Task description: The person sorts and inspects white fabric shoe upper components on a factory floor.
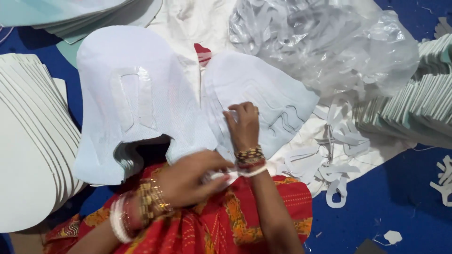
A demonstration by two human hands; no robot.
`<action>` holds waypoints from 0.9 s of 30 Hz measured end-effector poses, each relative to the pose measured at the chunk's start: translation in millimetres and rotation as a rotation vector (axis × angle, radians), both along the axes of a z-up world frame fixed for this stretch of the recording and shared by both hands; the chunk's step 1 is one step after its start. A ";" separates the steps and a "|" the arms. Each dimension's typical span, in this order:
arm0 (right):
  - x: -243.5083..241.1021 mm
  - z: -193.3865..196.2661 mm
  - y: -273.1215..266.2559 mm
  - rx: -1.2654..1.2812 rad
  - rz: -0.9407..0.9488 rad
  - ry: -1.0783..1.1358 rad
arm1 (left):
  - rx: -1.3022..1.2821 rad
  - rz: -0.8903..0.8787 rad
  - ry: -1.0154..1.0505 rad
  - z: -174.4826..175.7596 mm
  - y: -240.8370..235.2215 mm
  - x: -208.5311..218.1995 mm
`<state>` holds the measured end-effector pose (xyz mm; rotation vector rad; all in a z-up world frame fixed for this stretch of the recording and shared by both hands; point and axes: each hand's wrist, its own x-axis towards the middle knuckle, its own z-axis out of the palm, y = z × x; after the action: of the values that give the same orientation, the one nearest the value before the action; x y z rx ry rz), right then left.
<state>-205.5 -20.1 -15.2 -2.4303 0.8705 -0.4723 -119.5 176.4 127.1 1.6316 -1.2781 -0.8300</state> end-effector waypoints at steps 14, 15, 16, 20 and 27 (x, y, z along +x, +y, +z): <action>44.5 -21.9 -5.6 -0.389 0.239 0.113 | 0.274 -0.309 -0.130 -61.1 -55.1 -25.8; 46.4 -28.3 -6.8 -0.416 0.229 0.105 | 0.334 -0.275 -0.180 -62.2 -58.0 -22.9; 44.9 -35.9 -4.7 -0.436 0.225 0.103 | 0.399 -0.238 -0.221 -63.5 -58.1 -23.0; 41.9 -33.3 -8.3 -0.417 0.222 0.158 | 0.393 -0.261 -0.207 -56.1 -55.3 -13.9; -1.3 -30.6 -67.9 0.814 -0.338 -0.312 | 0.403 -0.037 -0.423 -61.3 -115.3 39.4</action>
<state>-206.8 -88.1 -45.7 -1.4386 1.0715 -0.4769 -80.1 61.1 65.8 2.1979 -1.4990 -0.8297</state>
